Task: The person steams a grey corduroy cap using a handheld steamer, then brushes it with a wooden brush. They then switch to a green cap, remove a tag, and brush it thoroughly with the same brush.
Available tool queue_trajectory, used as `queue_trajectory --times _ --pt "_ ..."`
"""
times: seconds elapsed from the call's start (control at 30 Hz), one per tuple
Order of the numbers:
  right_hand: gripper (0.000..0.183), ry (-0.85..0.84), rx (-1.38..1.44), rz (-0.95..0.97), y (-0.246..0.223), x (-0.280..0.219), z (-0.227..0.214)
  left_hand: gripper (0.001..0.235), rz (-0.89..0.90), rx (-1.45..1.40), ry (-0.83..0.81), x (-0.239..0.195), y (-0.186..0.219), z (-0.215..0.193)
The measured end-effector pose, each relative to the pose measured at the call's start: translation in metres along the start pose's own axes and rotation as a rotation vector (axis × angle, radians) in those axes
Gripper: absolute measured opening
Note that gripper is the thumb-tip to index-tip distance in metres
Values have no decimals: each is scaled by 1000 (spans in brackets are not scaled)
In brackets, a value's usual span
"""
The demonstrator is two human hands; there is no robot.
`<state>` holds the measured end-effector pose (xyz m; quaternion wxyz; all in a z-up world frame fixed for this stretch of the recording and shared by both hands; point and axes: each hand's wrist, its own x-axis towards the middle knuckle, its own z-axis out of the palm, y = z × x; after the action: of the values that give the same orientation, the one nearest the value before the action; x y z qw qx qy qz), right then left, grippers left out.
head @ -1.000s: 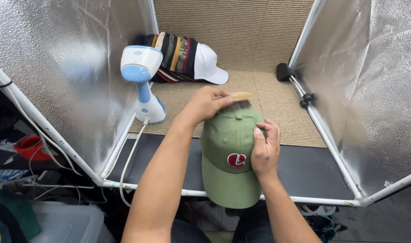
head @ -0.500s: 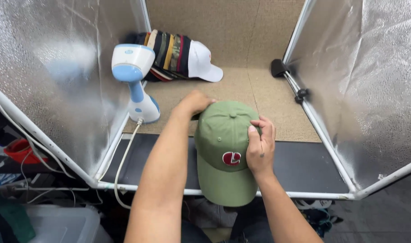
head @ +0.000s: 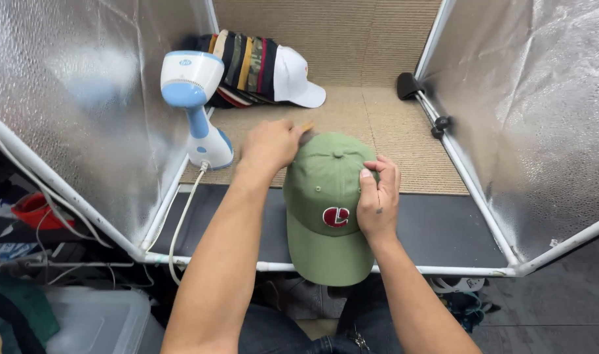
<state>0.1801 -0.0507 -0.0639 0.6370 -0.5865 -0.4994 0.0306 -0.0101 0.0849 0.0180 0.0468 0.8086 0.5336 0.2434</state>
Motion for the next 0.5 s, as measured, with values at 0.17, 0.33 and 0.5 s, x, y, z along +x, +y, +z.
queue_trajectory --times 0.17,0.33,0.5 --pt "20 -42 -36 -4 3 10 -2 45 56 -159 66 -30 42 -32" --pt "29 -150 -81 -152 -20 23 -8 44 240 -20 243 -43 2 8" --pt "37 -236 -135 -237 -3 39 2 57 -349 -216 -34 -70 -41 33"
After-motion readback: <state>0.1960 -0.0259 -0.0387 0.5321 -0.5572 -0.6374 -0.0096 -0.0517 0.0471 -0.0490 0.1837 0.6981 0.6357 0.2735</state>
